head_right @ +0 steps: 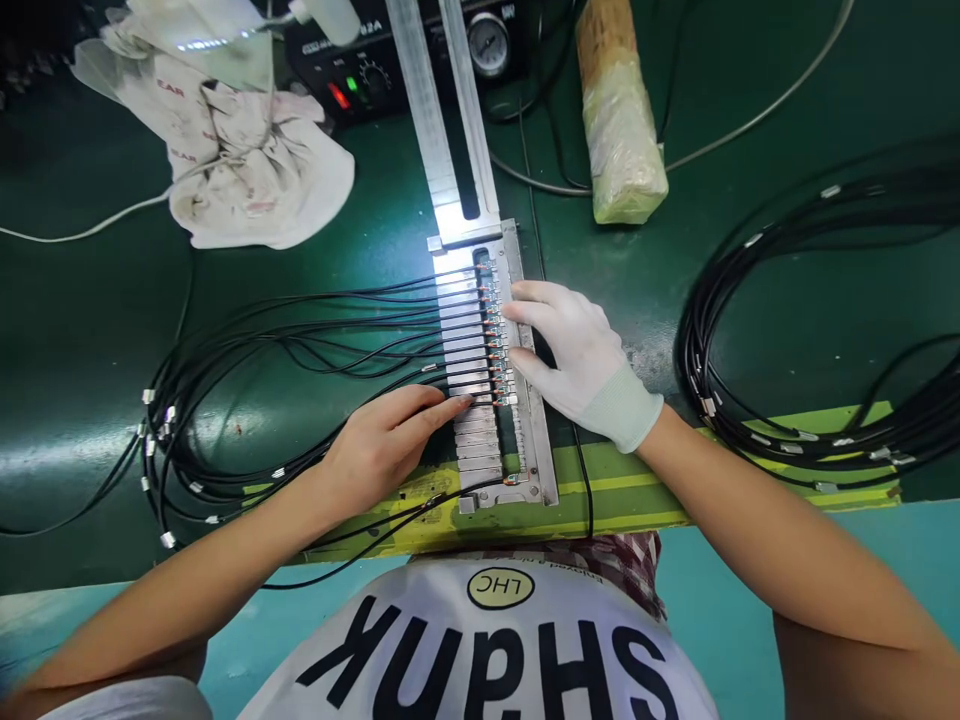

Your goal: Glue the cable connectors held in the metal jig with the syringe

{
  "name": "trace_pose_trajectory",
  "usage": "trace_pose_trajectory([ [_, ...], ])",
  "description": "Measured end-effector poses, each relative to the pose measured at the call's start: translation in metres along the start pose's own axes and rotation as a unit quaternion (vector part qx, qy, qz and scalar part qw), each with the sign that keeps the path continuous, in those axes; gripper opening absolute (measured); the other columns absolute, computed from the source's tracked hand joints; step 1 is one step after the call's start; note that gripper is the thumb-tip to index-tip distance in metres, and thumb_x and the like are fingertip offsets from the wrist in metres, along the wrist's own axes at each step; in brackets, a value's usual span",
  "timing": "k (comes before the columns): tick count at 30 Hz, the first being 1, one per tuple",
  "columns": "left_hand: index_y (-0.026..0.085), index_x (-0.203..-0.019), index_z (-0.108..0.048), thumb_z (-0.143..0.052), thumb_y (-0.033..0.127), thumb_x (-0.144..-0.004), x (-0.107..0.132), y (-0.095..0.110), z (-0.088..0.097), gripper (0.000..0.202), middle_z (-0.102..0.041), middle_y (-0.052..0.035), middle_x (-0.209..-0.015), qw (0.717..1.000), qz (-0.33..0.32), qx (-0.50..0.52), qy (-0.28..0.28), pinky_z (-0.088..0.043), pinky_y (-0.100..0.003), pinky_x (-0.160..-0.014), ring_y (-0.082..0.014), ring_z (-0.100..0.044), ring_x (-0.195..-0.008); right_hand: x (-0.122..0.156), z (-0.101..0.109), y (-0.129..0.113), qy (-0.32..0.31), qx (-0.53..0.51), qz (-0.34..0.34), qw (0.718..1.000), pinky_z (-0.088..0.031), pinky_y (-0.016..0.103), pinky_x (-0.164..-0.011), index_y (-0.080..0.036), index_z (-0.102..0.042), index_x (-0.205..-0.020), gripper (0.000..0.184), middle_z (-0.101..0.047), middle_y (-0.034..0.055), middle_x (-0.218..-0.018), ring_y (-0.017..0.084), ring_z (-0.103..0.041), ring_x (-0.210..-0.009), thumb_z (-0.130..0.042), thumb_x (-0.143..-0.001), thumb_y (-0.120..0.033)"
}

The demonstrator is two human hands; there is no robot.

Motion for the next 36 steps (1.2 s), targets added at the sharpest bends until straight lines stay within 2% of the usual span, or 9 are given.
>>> trace_pose_trajectory([
  [10,0.014,-0.133,-0.058,-0.036,0.018,-0.103,-0.002,-0.007,0.002,0.038,-0.065,-0.0114,-0.104,0.999,0.008,0.011,-0.031,-0.056,-0.028,-0.077,-0.0184,-0.064,-0.092,-0.002,0.0,0.002,-0.012,-0.002,-0.006,1.0,-0.042,0.056,-0.11,-0.03,-0.056,-0.128,0.038,-0.054,0.0054,-0.145,0.031,-0.051,-0.134,-0.061,-0.091,-0.026],
  [18,0.008,-0.128,-0.059,-0.039,0.015,-0.101,-0.005,-0.006,0.003,0.035,-0.064,-0.0135,-0.103,0.999,-0.023,0.0,-0.029,-0.056,-0.031,-0.076,-0.0212,-0.064,-0.09,-0.002,0.0,0.004,-0.014,-0.003,0.0,1.0,-0.042,0.054,-0.111,-0.029,-0.056,-0.128,0.037,-0.055,0.0057,-0.144,0.029,-0.051,-0.134,-0.061,-0.091,-0.027],
  [26,0.009,-0.132,-0.054,-0.048,0.008,-0.097,0.0,-0.006,-0.008,0.035,-0.063,-0.0129,-0.111,0.998,0.004,0.066,-0.011,-0.055,-0.031,-0.084,-0.0191,-0.061,-0.096,-0.003,0.0,0.005,-0.016,-0.008,0.0,1.0,-0.042,0.054,-0.11,-0.03,-0.056,-0.128,0.036,-0.055,0.0049,-0.144,0.03,-0.051,-0.134,-0.06,-0.092,-0.027],
  [30,0.014,-0.134,-0.056,-0.053,0.01,-0.096,0.011,-0.001,-0.009,0.039,-0.06,-0.0131,-0.114,0.999,0.014,0.01,0.027,-0.051,-0.038,-0.09,-0.0236,-0.058,-0.103,-0.003,0.001,0.005,-0.014,-0.007,-0.001,1.0,-0.042,0.054,-0.111,-0.029,-0.057,-0.127,0.035,-0.056,0.0054,-0.143,0.03,-0.051,-0.133,-0.061,-0.092,-0.028],
  [32,0.016,-0.135,-0.058,-0.054,0.01,-0.095,0.017,0.003,-0.009,0.041,-0.059,-0.0117,-0.108,0.998,0.025,-0.042,0.045,-0.049,-0.038,-0.087,-0.0239,-0.057,-0.1,-0.003,0.001,0.005,-0.013,-0.008,-0.001,1.0,-0.042,0.054,-0.11,-0.029,-0.057,-0.127,0.035,-0.056,0.0055,-0.143,0.03,-0.052,-0.133,-0.061,-0.092,-0.027],
  [36,0.015,-0.142,-0.055,-0.051,0.01,-0.095,0.024,0.011,-0.013,0.047,-0.059,-0.01,-0.099,0.994,0.036,-0.105,0.021,-0.044,-0.035,-0.078,-0.0216,-0.054,-0.088,-0.003,0.0,0.007,-0.008,-0.013,0.005,1.0,-0.043,0.056,-0.108,-0.028,-0.058,-0.126,0.036,-0.057,0.0062,-0.142,0.031,-0.053,-0.131,-0.061,-0.091,-0.025],
])
Point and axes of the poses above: each hand's wrist, its own x-axis away from the middle knuckle, its own z-axis out of the back of the hand, y = z × x, the point moved 3 cm from there along -x, towards the middle knuckle
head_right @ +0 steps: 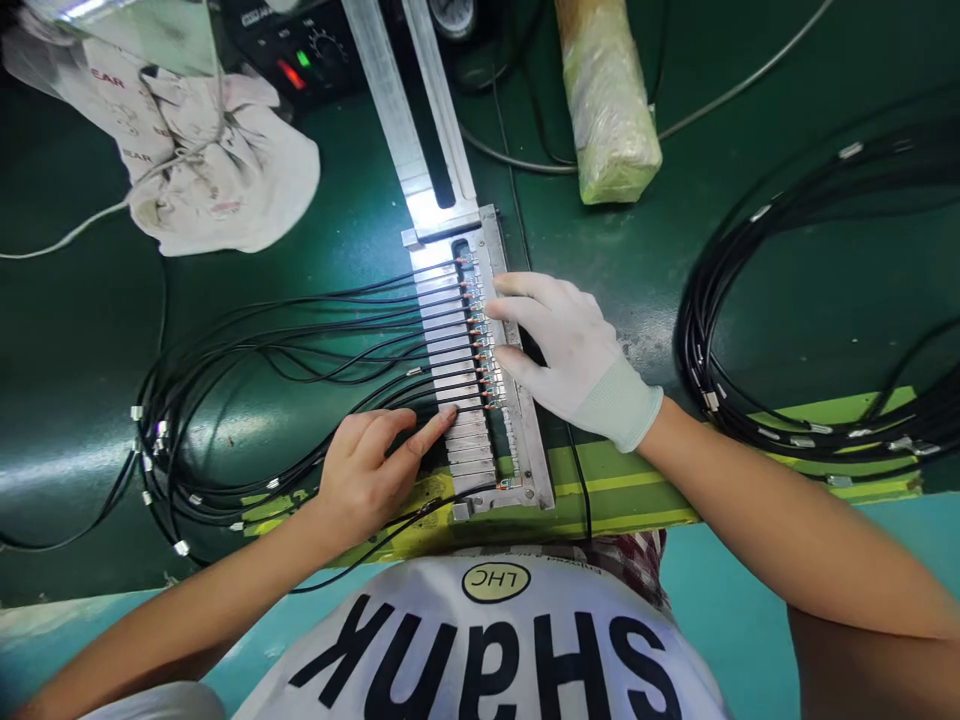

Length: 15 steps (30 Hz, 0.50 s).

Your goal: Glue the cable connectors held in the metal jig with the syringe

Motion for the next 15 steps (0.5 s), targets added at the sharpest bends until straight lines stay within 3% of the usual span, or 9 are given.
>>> trace_pose_trajectory([
  [8,0.019,-0.141,-0.056,-0.05,0.009,-0.095,0.001,0.007,-0.002,0.048,-0.06,-0.0107,-0.102,0.999,0.041,-0.016,0.014,-0.037,-0.035,-0.076,-0.0225,-0.053,-0.09,0.001,-0.001,0.0,0.011,0.008,0.001,1.0,-0.045,0.055,-0.105,-0.028,-0.059,-0.123,0.035,-0.058,0.0056,-0.14,0.031,-0.055,-0.128,-0.063,-0.089,-0.022],
  [15,0.019,-0.144,-0.051,-0.049,0.005,-0.093,0.008,0.007,-0.011,0.053,-0.061,-0.0111,-0.106,0.996,0.063,0.064,0.006,-0.036,-0.035,-0.077,-0.0222,-0.055,-0.094,0.0,-0.001,-0.002,0.031,0.013,0.007,0.999,-0.047,0.054,-0.104,-0.028,-0.062,-0.12,0.033,-0.06,0.0055,-0.137,0.031,-0.057,-0.125,-0.065,-0.088,-0.022],
])
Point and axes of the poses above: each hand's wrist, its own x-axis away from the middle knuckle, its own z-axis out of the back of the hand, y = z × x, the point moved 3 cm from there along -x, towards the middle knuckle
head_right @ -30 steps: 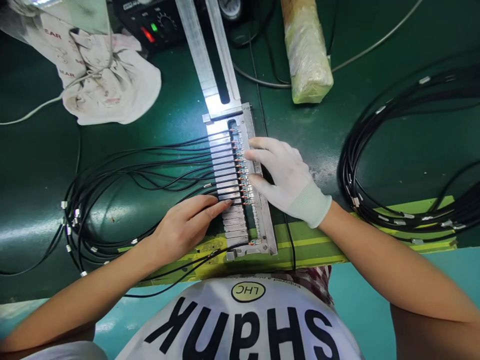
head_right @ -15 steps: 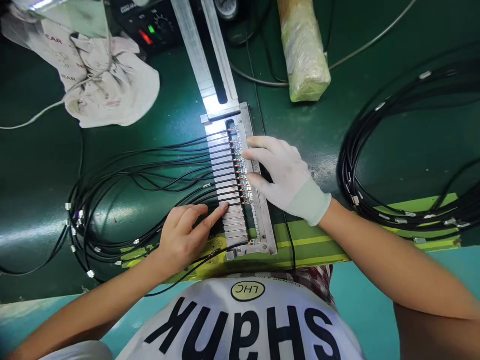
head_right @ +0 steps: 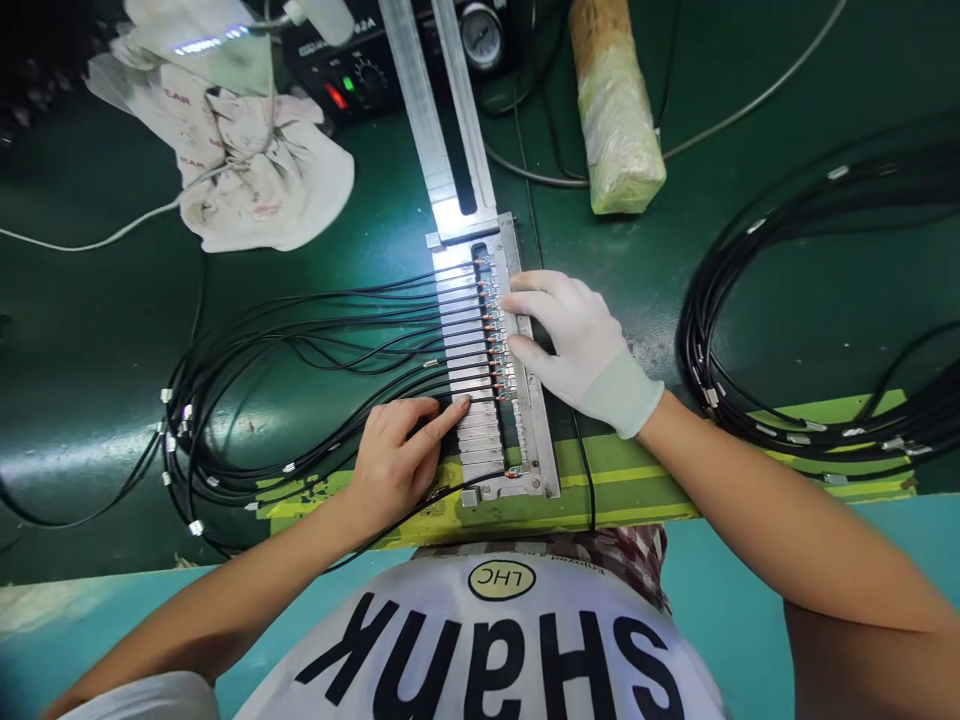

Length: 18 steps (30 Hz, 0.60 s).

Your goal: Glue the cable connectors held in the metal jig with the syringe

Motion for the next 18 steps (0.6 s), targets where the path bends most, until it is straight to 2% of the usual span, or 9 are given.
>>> trace_pose_trajectory([
  [4,0.021,-0.142,-0.051,-0.048,0.009,-0.096,-0.001,0.004,0.008,0.047,-0.062,-0.0097,-0.108,0.998,0.02,0.056,-0.008,-0.038,-0.035,-0.08,-0.0211,-0.056,-0.096,0.002,0.0,-0.003,0.009,0.01,0.018,1.0,-0.047,0.052,-0.106,-0.027,-0.062,-0.122,0.032,-0.06,0.007,-0.137,0.03,-0.057,-0.126,-0.063,-0.09,-0.022],
  [7,0.019,-0.133,-0.051,-0.052,0.015,-0.097,0.003,0.018,0.018,0.036,-0.064,-0.0089,-0.111,0.991,0.029,0.131,-0.025,-0.04,-0.036,-0.084,-0.0212,-0.058,-0.1,0.004,0.001,-0.005,0.012,0.014,0.029,0.999,-0.047,0.051,-0.107,-0.026,-0.062,-0.122,0.032,-0.06,0.0073,-0.138,0.028,-0.056,-0.128,-0.062,-0.091,-0.021],
  [10,0.017,-0.12,-0.053,-0.057,0.022,-0.097,0.012,0.034,0.025,0.025,-0.065,-0.0078,-0.107,0.974,0.048,0.203,-0.093,-0.042,-0.037,-0.084,-0.0213,-0.058,-0.097,0.005,0.001,-0.006,0.014,0.014,0.034,0.999,-0.047,0.051,-0.108,-0.027,-0.062,-0.121,0.032,-0.06,0.007,-0.138,0.028,-0.056,-0.128,-0.062,-0.09,-0.021],
  [13,0.018,-0.119,-0.054,-0.058,0.023,-0.097,0.019,0.04,0.026,0.023,-0.063,-0.006,-0.104,0.946,0.098,0.265,-0.158,-0.046,-0.036,-0.084,-0.0197,-0.057,-0.095,0.005,0.001,-0.005,0.012,0.014,0.03,0.999,-0.047,0.05,-0.108,-0.027,-0.062,-0.121,0.031,-0.06,0.007,-0.138,0.028,-0.056,-0.128,-0.063,-0.09,-0.021],
  [15,0.02,-0.116,-0.057,-0.058,0.021,-0.098,0.021,0.038,0.027,0.019,-0.063,-0.0043,-0.102,0.923,0.124,0.326,-0.159,-0.048,-0.033,-0.084,-0.0173,-0.058,-0.096,0.005,0.0,-0.004,0.012,0.015,0.026,0.999,-0.046,0.05,-0.108,-0.026,-0.062,-0.121,0.031,-0.06,0.0072,-0.138,0.028,-0.056,-0.128,-0.063,-0.09,-0.021],
  [18,0.022,-0.112,-0.063,-0.058,0.016,-0.097,0.016,0.029,0.031,0.017,-0.065,-0.0023,-0.102,0.907,0.137,0.386,-0.095,-0.051,-0.026,-0.084,-0.0134,-0.061,-0.097,0.004,0.0,-0.004,0.009,0.011,0.03,0.999,-0.046,0.051,-0.108,-0.025,-0.062,-0.121,0.032,-0.06,0.0082,-0.138,0.028,-0.056,-0.128,-0.063,-0.09,-0.021],
])
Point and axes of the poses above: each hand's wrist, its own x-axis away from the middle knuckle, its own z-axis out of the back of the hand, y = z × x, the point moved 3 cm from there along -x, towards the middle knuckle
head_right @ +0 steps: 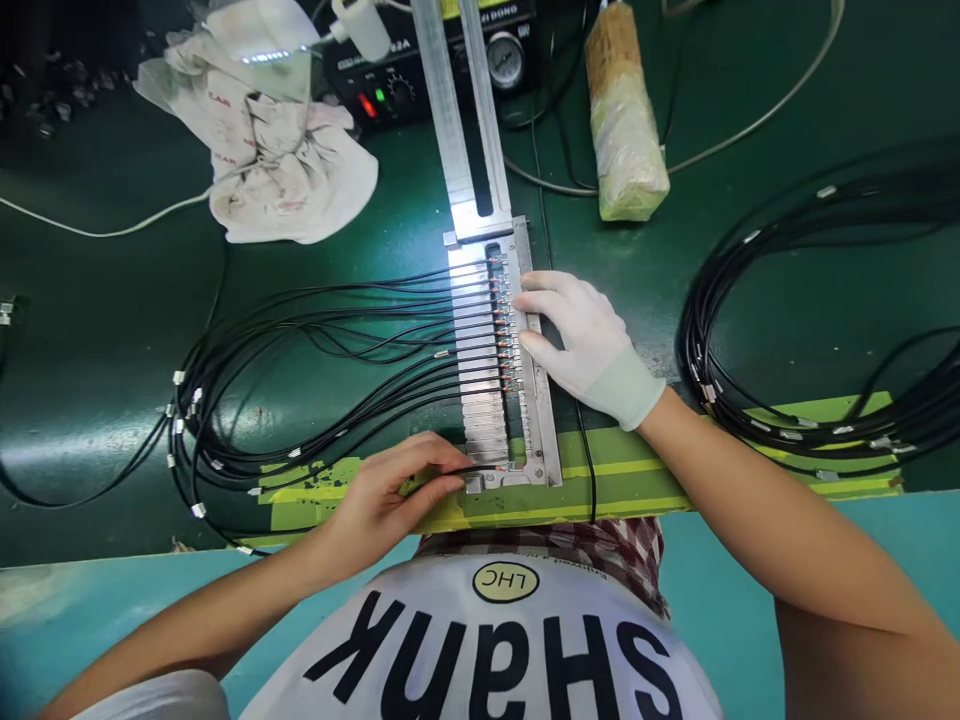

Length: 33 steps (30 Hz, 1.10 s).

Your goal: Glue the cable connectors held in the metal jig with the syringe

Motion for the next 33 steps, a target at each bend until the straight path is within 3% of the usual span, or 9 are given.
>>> trace_pose_trajectory([
  [4,0.022,-0.121,-0.066,-0.061,0.008,-0.093,-0.014,-0.001,0.014,0.031,-0.063,-0.0036,-0.102,0.987,-0.074,-0.091,0.114,-0.052,-0.023,-0.081,-0.0119,-0.061,-0.093,-0.002,0.001,0.0,-0.005,-0.012,0.002,1.0,-0.046,0.051,-0.108,-0.025,-0.062,-0.121,0.033,-0.06,0.0082,-0.138,0.029,-0.055,-0.129,-0.064,-0.089,-0.02],
  [6,0.02,-0.127,-0.063,-0.06,0.007,-0.093,-0.022,-0.005,0.016,0.037,-0.06,-0.0051,-0.102,0.968,-0.117,-0.175,0.135,-0.051,-0.023,-0.079,-0.0122,-0.06,-0.09,-0.002,0.001,0.0,-0.007,-0.017,-0.005,1.0,-0.046,0.052,-0.108,-0.026,-0.061,-0.122,0.034,-0.06,0.0078,-0.138,0.029,-0.055,-0.129,-0.064,-0.089,-0.02],
  [9,0.019,-0.134,-0.059,-0.058,0.008,-0.094,-0.031,-0.017,0.012,0.042,-0.059,-0.0068,-0.102,0.944,-0.147,-0.261,0.137,-0.051,-0.024,-0.077,-0.0137,-0.059,-0.088,-0.003,0.002,0.001,-0.012,-0.024,-0.021,0.999,-0.045,0.052,-0.108,-0.026,-0.062,-0.122,0.034,-0.059,0.007,-0.139,0.029,-0.055,-0.129,-0.065,-0.089,-0.021],
  [14,0.018,-0.138,-0.055,-0.057,0.007,-0.093,-0.033,-0.032,0.007,0.046,-0.061,-0.0092,-0.102,0.92,-0.176,-0.322,0.139,-0.052,-0.026,-0.074,-0.0164,-0.061,-0.087,-0.005,0.002,0.003,-0.024,-0.032,-0.037,0.999,-0.044,0.054,-0.109,-0.029,-0.06,-0.123,0.034,-0.058,0.0055,-0.14,0.03,-0.054,-0.13,-0.063,-0.09,-0.024],
  [19,0.018,-0.138,-0.055,-0.053,0.009,-0.094,-0.033,-0.03,0.008,0.045,-0.065,-0.0101,-0.101,0.91,-0.172,-0.359,0.112,-0.052,-0.028,-0.072,-0.0177,-0.062,-0.084,-0.006,0.001,0.004,-0.031,-0.036,-0.042,0.998,-0.043,0.056,-0.109,-0.03,-0.06,-0.125,0.035,-0.058,0.0046,-0.141,0.031,-0.053,-0.131,-0.061,-0.091,-0.025],
  [26,0.012,-0.136,-0.055,-0.05,0.01,-0.094,-0.035,-0.027,0.012,0.042,-0.068,-0.0124,-0.102,0.884,-0.225,-0.403,0.08,-0.053,-0.031,-0.074,-0.0206,-0.065,-0.087,-0.006,0.001,0.004,-0.03,-0.037,-0.039,0.998,-0.043,0.056,-0.109,-0.03,-0.061,-0.123,0.033,-0.059,0.0042,-0.139,0.031,-0.054,-0.131,-0.06,-0.091,-0.025],
  [33,0.014,-0.133,-0.056,-0.052,0.008,-0.093,-0.04,-0.035,0.011,0.041,-0.068,-0.012,-0.106,0.91,-0.226,-0.339,0.075,-0.054,-0.031,-0.079,-0.0196,-0.065,-0.091,-0.006,0.0,0.006,-0.031,-0.035,-0.038,0.998,-0.044,0.055,-0.109,-0.029,-0.061,-0.124,0.032,-0.058,0.0039,-0.139,0.03,-0.054,-0.13,-0.06,-0.092,-0.026],
])
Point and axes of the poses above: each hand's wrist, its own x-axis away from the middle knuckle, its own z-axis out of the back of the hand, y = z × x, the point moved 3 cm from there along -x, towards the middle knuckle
